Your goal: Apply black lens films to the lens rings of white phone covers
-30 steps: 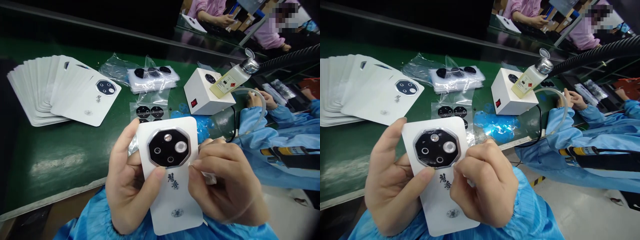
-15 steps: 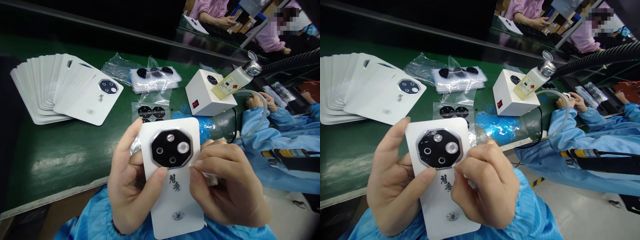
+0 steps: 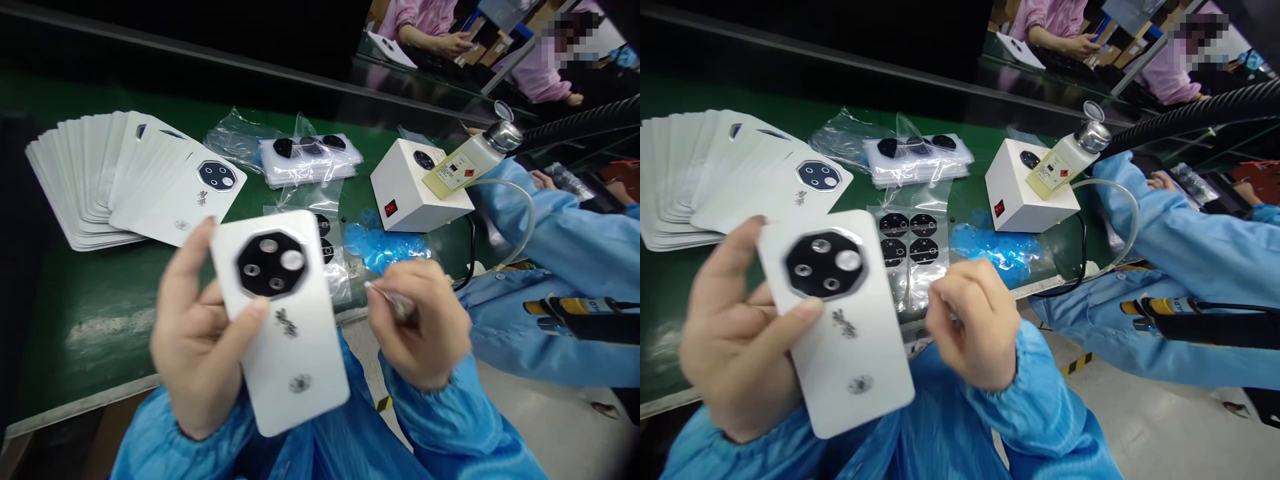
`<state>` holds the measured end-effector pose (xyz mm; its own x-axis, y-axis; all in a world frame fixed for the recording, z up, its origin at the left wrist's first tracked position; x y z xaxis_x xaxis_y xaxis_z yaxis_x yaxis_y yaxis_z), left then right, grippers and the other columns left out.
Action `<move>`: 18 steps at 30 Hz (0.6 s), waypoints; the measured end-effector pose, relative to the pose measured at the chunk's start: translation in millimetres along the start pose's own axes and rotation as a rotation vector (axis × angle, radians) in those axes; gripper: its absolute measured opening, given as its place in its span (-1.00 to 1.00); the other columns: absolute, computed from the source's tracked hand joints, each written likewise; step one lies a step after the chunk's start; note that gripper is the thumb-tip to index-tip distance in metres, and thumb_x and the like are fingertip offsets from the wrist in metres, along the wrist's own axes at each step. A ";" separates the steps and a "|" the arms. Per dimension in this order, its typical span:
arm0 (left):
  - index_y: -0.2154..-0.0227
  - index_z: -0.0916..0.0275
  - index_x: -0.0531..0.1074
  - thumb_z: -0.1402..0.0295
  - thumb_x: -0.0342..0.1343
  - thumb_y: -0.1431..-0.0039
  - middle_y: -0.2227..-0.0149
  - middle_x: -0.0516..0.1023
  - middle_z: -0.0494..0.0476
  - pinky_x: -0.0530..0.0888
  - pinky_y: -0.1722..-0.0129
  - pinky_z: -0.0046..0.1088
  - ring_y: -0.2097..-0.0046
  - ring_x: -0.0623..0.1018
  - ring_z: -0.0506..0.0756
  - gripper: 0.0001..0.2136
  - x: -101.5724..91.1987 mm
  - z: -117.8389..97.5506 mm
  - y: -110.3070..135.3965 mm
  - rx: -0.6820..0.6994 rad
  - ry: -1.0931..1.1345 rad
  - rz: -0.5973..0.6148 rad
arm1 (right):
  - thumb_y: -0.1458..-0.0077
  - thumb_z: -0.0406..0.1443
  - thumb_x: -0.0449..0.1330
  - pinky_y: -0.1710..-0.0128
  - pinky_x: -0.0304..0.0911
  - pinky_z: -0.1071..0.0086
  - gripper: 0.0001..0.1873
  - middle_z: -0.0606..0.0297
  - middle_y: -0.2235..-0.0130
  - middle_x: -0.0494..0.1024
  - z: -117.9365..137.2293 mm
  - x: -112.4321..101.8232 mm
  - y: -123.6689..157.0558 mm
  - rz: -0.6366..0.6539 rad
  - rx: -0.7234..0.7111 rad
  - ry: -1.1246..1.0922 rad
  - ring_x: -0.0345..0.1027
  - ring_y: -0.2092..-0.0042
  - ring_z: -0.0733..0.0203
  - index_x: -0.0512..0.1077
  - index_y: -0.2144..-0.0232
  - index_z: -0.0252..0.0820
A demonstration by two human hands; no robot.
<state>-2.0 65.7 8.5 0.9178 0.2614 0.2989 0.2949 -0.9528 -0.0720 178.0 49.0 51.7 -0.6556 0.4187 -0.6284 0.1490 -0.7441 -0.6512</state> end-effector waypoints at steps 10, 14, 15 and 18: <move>-0.06 0.18 0.35 0.72 0.23 0.24 0.21 0.63 -0.13 0.56 0.33 -0.73 0.32 0.62 -0.05 -0.30 -32.3 4.8 -15.3 0.231 -0.081 -0.112 | -0.08 -0.25 0.18 0.19 0.10 0.16 -0.88 0.21 0.17 0.47 -71.7 55.9 16.7 0.538 0.127 0.205 0.24 0.09 0.04 0.40 0.44 -0.17; -0.14 0.06 0.25 0.58 0.25 0.08 0.30 0.65 -0.13 0.58 0.46 -0.65 0.46 0.60 -0.04 -0.32 -8.1 4.0 5.8 -0.093 -0.008 -0.011 | -0.10 -0.25 0.16 0.07 0.15 0.15 -0.82 0.13 0.12 0.41 -85.1 67.2 5.8 0.601 0.223 0.150 0.22 0.06 0.07 0.40 0.24 -0.21; -0.14 0.02 0.24 0.55 0.26 0.08 0.31 0.65 -0.15 0.58 0.48 -0.64 0.47 0.60 -0.03 -0.32 -2.7 2.6 10.5 -0.157 -0.005 0.000 | -0.08 -0.26 0.18 0.06 0.18 0.17 -0.76 0.11 0.13 0.39 -88.8 70.3 3.1 0.612 0.237 0.149 0.23 0.07 0.08 0.38 0.18 -0.23; -0.13 -0.05 0.24 0.48 0.31 0.14 0.36 0.65 -0.19 0.56 0.57 -0.64 0.52 0.58 -0.01 -0.28 6.4 -2.7 18.0 -0.230 -0.059 -0.005 | 0.01 -0.26 0.26 0.05 0.23 0.24 -0.62 0.14 0.14 0.37 -97.7 77.5 -2.9 0.661 0.266 0.156 0.26 0.08 0.13 0.35 0.12 -0.24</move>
<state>8.4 49.8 11.7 0.9323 0.2685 0.2423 0.2373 -0.9597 0.1504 199.2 134.5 -36.7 -0.3753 -0.1071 -0.9207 0.2793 -0.9602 -0.0021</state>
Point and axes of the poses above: each hand's wrist, its own y-axis away from the middle knuckle, its own x-axis out of the palm, z = x × y, the point moved 4 cm from there along -y, towards the middle knuckle
